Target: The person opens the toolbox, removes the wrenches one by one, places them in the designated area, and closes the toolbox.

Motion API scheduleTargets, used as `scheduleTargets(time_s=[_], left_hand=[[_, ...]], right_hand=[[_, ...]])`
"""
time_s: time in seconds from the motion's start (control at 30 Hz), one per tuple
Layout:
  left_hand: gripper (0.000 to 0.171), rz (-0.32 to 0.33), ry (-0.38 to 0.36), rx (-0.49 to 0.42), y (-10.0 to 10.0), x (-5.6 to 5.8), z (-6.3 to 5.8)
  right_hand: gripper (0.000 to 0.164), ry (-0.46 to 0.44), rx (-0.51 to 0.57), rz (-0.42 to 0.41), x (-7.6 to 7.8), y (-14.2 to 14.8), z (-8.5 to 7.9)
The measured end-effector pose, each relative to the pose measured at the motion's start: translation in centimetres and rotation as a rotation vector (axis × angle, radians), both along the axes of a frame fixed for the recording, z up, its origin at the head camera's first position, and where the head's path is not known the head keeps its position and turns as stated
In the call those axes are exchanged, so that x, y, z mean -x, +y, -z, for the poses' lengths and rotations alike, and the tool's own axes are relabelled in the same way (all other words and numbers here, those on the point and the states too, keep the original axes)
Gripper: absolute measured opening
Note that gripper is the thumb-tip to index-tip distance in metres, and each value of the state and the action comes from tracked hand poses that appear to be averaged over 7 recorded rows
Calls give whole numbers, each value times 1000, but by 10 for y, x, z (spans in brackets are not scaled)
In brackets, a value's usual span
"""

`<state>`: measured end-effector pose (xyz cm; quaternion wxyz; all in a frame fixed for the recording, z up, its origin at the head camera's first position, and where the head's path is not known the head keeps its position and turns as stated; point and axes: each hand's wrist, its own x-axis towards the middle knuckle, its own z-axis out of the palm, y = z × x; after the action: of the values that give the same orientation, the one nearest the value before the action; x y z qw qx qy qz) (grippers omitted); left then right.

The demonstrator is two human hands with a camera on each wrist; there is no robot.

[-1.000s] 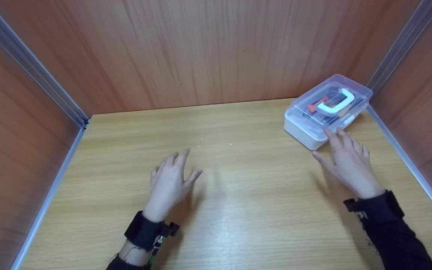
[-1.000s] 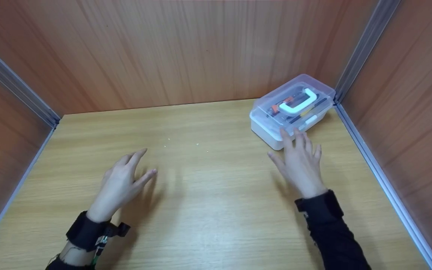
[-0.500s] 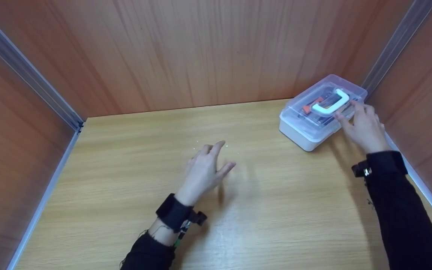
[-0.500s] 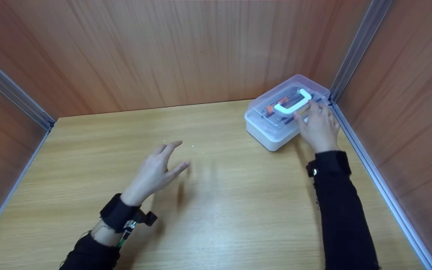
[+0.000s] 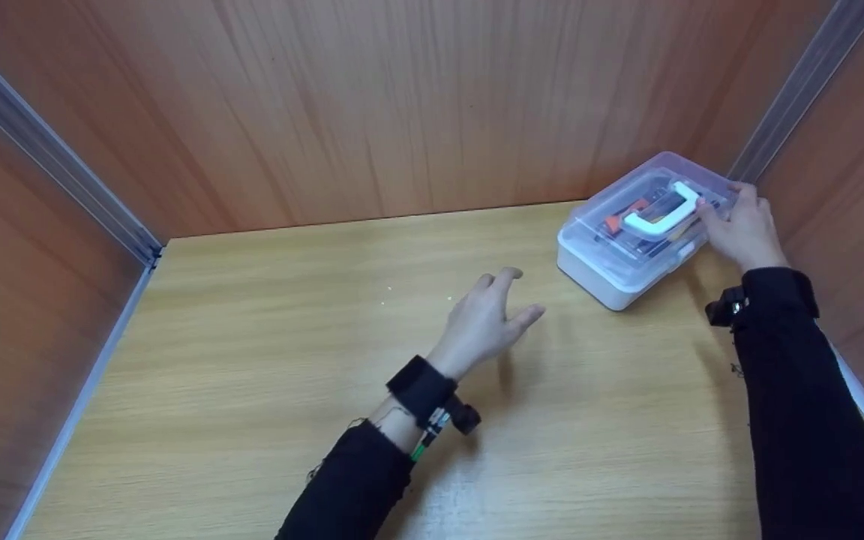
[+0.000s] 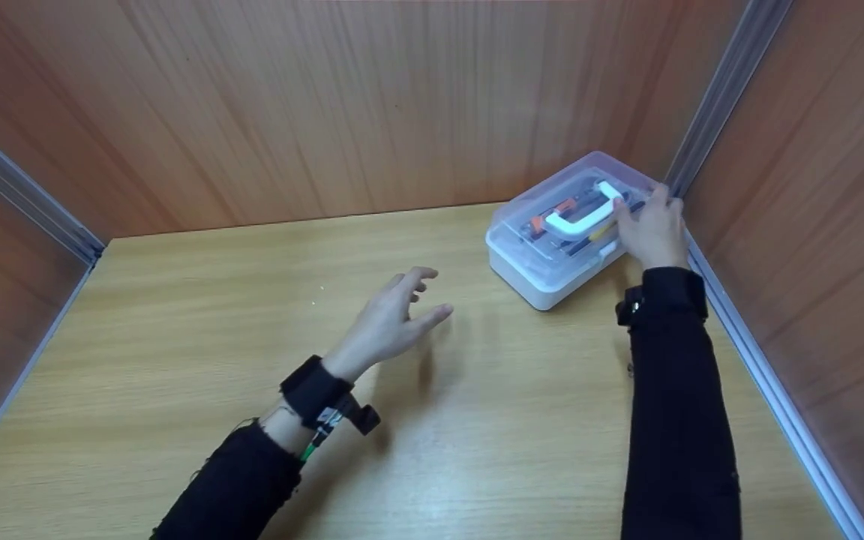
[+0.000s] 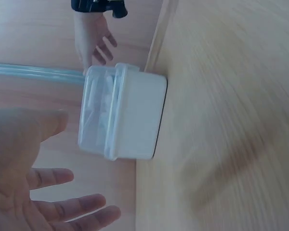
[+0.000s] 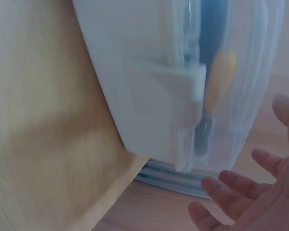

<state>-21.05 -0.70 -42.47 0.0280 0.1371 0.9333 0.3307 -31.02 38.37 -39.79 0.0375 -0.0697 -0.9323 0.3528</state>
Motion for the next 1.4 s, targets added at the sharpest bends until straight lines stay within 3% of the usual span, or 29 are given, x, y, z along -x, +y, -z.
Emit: scheduleTargets(time_s=[0.23,0.43,0.63,0.77,0.93,1.17,1.4], left_hand=[[66,15,-122,-76,37,-5,1],[65,70,-107,-78,56,-12,1],[64,110,-52,-63,62,-16,0],[63,122,-63,-77,64,-17,-1],[65,127,-96,-96,66,-16,0],[83,112,-113,-106,69,-16,1],[91,92,-140,-122,71,-13,-2]], right_hand=[[100,-52,101,45,1,14,0],[101,-111,148,36,-2,19,0],[103,-150,243,4,-5,20,-1],[104,-156,278,10,-10,23,-1],[105,-149,240,5,-15,25,-1],[107,-154,227,-8,-23,21,-1],[107,-121,189,-10,-24,14,3]])
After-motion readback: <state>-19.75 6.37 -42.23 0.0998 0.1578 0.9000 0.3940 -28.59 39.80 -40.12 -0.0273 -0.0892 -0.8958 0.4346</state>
